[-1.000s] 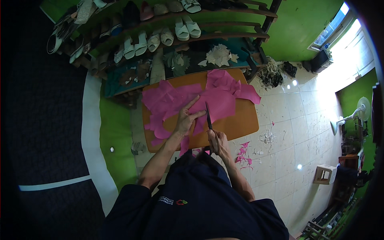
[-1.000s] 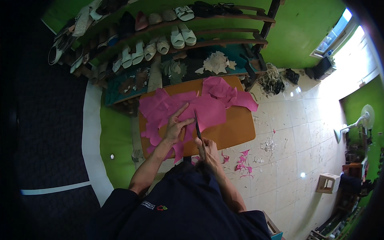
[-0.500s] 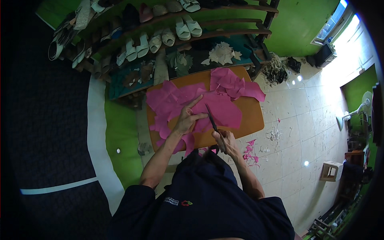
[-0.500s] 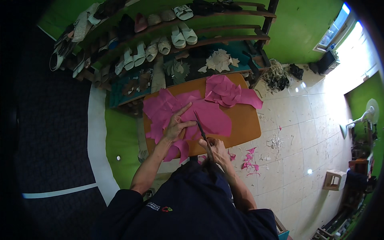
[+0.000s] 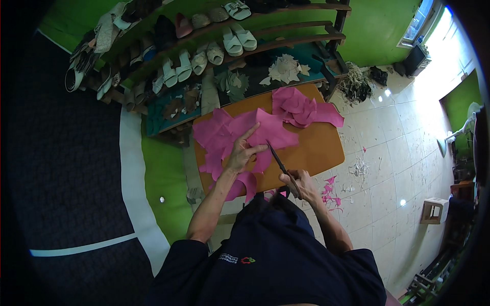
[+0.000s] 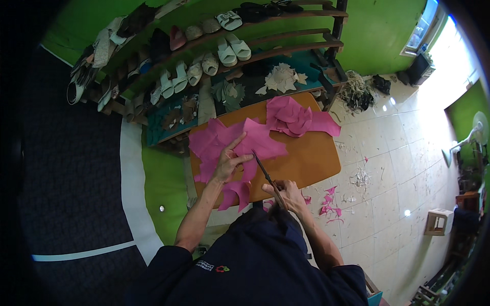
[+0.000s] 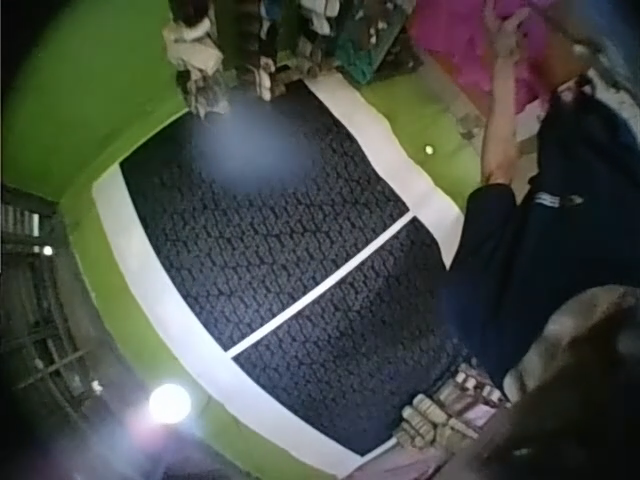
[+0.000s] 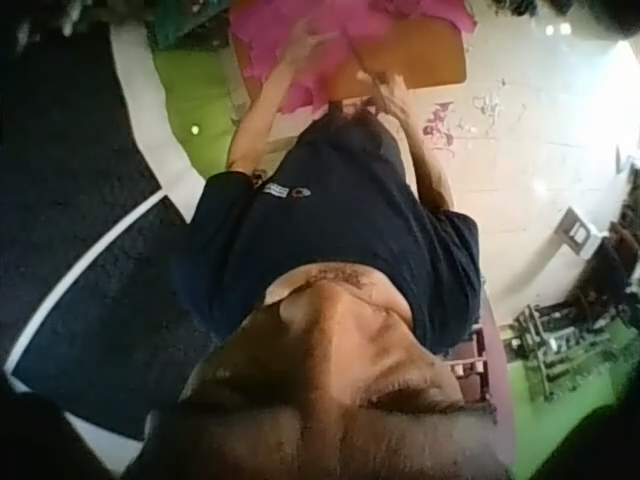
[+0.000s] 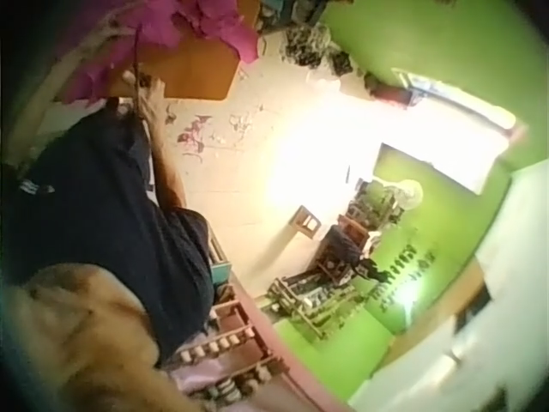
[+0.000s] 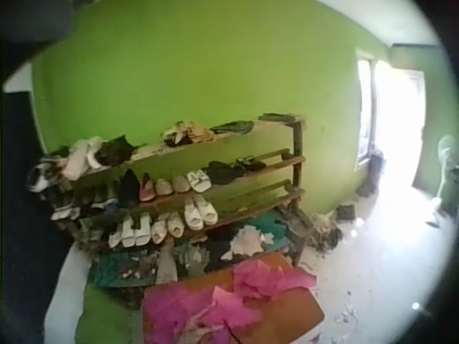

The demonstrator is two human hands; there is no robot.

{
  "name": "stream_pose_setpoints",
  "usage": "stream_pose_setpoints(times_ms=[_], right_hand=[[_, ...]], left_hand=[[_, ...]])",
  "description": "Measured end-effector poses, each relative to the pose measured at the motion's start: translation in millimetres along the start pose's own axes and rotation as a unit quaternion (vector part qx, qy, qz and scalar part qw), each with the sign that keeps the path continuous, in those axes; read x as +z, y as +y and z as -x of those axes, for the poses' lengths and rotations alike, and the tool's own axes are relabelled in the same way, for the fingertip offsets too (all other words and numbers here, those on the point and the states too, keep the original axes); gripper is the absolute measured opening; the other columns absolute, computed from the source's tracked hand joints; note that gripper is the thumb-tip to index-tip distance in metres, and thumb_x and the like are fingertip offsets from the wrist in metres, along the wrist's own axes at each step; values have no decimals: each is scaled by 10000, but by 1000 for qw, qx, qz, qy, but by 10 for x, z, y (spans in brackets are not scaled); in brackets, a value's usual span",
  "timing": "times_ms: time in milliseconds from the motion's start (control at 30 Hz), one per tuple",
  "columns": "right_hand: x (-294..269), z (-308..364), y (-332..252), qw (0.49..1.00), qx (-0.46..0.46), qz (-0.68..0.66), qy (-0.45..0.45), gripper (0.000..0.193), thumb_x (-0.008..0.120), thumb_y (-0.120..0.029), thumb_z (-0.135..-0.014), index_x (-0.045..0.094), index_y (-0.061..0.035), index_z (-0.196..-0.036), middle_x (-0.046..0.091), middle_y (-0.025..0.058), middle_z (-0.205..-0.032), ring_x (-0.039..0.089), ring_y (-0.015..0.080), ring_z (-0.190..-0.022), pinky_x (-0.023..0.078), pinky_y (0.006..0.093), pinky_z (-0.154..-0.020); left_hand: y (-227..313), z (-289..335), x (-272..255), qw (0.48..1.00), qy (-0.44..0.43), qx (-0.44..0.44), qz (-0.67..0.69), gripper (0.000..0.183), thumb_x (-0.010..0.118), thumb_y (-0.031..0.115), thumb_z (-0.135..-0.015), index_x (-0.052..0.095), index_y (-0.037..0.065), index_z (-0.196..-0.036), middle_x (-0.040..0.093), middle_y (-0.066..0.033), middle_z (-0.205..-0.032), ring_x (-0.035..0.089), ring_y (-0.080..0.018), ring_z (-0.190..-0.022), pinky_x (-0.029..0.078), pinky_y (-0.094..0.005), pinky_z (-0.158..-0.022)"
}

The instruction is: Cut pink fabric into shoe component shapes using scissors.

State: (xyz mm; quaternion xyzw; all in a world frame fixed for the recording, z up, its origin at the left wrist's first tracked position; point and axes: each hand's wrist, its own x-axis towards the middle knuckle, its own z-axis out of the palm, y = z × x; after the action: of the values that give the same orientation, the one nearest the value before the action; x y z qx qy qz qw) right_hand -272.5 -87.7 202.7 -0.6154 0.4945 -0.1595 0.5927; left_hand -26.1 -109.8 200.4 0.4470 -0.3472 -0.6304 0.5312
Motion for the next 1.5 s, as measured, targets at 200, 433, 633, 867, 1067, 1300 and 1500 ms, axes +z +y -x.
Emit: stream_pose_setpoints(times_ms=[200,433,633,867,1067,1300,1500], right_hand=[[16,-99,74,1000,23,10,-4,783,634,-722,-815,618,57,-739,513,110,-596,550,223,-612,416,413,-600],[-84,32,-102,999,48,9,-18,759,687,-712,-786,612,35,-671,489,86,-550,505,162,-569,403,377,-554],[-29,-49,170,998,-23,55,-16,731,643,-686,-805,675,42,-855,581,88,-617,525,180,-557,398,371,-544],[-46,-91,145,996,12,73,-40,810,608,-763,-795,679,42,-840,593,92,-631,565,198,-583,434,386,-573],[-77,-4,14,997,16,66,-27,796,692,-716,-778,645,76,-710,545,137,-576,555,229,-577,431,434,-585],[-12,3,151,999,-26,29,-25,779,686,-705,-786,662,71,-732,555,122,-587,562,226,-585,438,425,-584],[91,-61,78,1000,-5,-6,-18,753,670,-690,-811,635,59,-738,491,89,-568,505,205,-576,422,424,-584]], left_hand=[[-36,-11,45,997,-67,9,-21,806,681,-113,-816,354,63,-1531,540,-97,-1398,648,-152,-1064,529,-318,-980],[-84,-34,-66,996,-64,7,-65,795,679,-115,-820,371,82,-1526,481,-102,-1467,643,-163,-1099,527,-328,-1001],[-7,-19,-112,997,-61,-17,-46,819,759,-38,-779,407,71,-1510,517,-97,-1437,561,-155,-1213,484,-321,-1036],[84,9,40,988,-91,-24,-126,811,733,-71,-781,407,73,-1510,445,-108,-1511,510,-188,-1294,477,-352,-1055],[49,27,2,983,-77,-7,-167,797,761,-17,-781,432,81,-1501,552,-86,-1414,619,-172,-1143,484,-318,-1020],[100,-33,-180,994,-63,-62,-57,758,747,-14,-810,442,95,-1495,634,-67,-1242,673,-95,-892,563,-216,-798],[45,14,-46,986,-92,-7,-140,779,743,-33,-803,430,91,-1506,610,-68,-1308,658,-116,-978,557,-275,-851]])
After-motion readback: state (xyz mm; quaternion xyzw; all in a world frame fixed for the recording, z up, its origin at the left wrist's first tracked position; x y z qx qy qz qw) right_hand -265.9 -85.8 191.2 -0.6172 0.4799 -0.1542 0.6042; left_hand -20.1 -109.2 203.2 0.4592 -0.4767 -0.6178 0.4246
